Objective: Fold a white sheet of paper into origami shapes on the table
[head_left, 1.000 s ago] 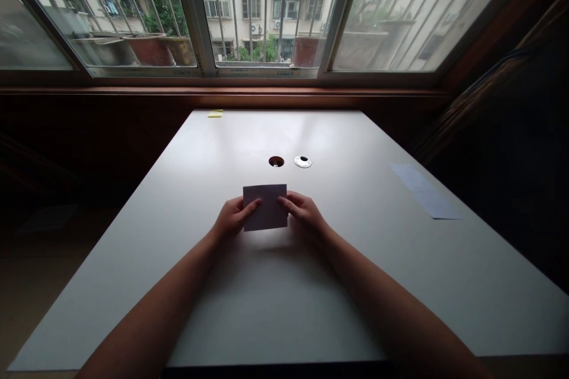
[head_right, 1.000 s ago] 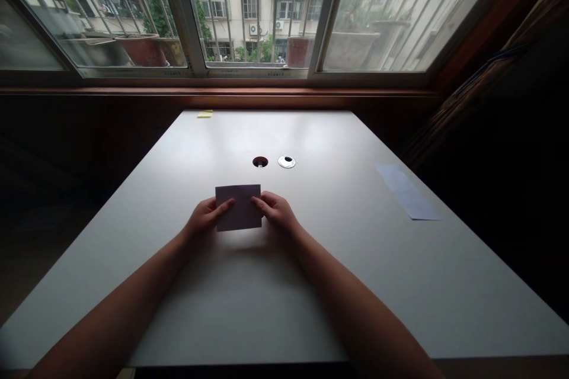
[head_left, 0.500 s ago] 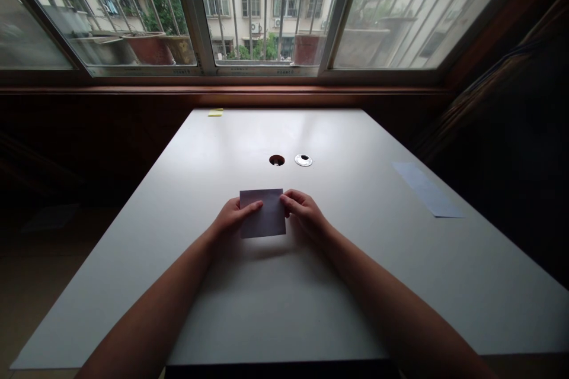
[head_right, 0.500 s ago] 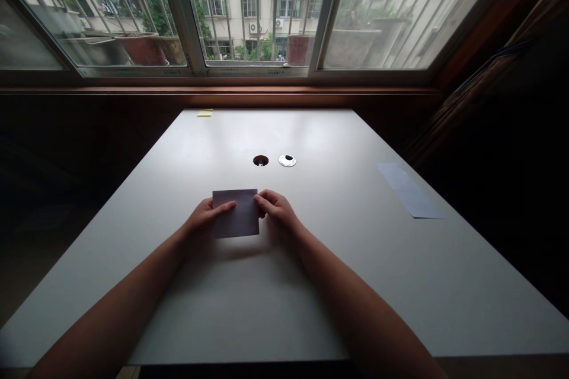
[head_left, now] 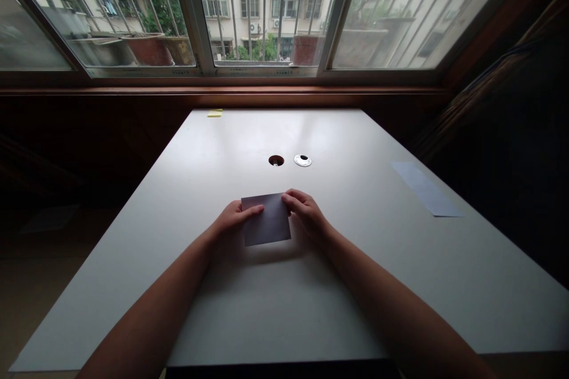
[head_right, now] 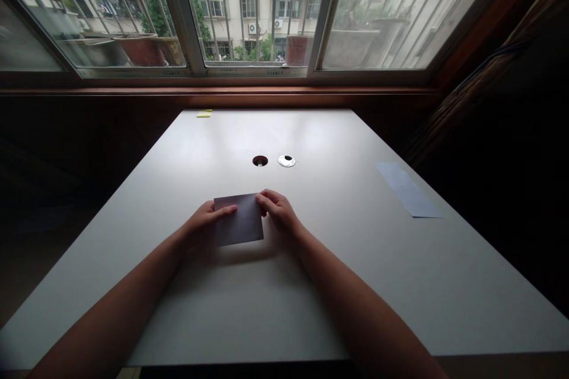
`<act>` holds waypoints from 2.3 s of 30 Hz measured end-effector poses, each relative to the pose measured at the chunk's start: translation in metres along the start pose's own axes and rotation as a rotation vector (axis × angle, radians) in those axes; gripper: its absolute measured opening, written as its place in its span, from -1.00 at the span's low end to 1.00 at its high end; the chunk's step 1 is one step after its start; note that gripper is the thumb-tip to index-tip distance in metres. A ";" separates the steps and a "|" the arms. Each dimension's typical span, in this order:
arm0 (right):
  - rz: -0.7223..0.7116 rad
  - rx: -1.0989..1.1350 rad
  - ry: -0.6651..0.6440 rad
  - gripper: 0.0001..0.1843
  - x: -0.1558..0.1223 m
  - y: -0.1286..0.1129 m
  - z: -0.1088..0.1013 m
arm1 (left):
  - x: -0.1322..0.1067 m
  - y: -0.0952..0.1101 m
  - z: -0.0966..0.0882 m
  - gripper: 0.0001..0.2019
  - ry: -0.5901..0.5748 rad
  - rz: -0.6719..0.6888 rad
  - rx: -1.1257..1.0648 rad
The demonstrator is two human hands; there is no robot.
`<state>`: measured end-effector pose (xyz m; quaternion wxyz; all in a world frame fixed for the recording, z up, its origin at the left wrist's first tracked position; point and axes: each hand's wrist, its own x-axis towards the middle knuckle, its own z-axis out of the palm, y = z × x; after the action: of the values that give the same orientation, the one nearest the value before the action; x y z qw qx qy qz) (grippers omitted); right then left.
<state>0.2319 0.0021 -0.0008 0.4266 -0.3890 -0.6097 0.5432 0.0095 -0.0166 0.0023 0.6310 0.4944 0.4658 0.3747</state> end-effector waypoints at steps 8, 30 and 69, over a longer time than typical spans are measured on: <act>-0.016 0.012 0.023 -0.65 0.001 0.003 0.001 | 0.000 -0.002 -0.002 -0.58 -0.055 -0.025 -0.027; 0.064 -0.057 -0.014 -0.58 0.002 0.006 0.002 | 0.007 -0.004 -0.005 -0.58 0.059 0.048 -0.026; 0.068 -0.259 -0.258 -0.74 0.001 -0.005 0.005 | -0.001 0.007 0.005 -0.70 -0.086 0.206 0.414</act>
<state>0.2265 0.0004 0.0040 0.2726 -0.3884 -0.7105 0.5196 0.0136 -0.0169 0.0095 0.4941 0.6736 0.4525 0.3121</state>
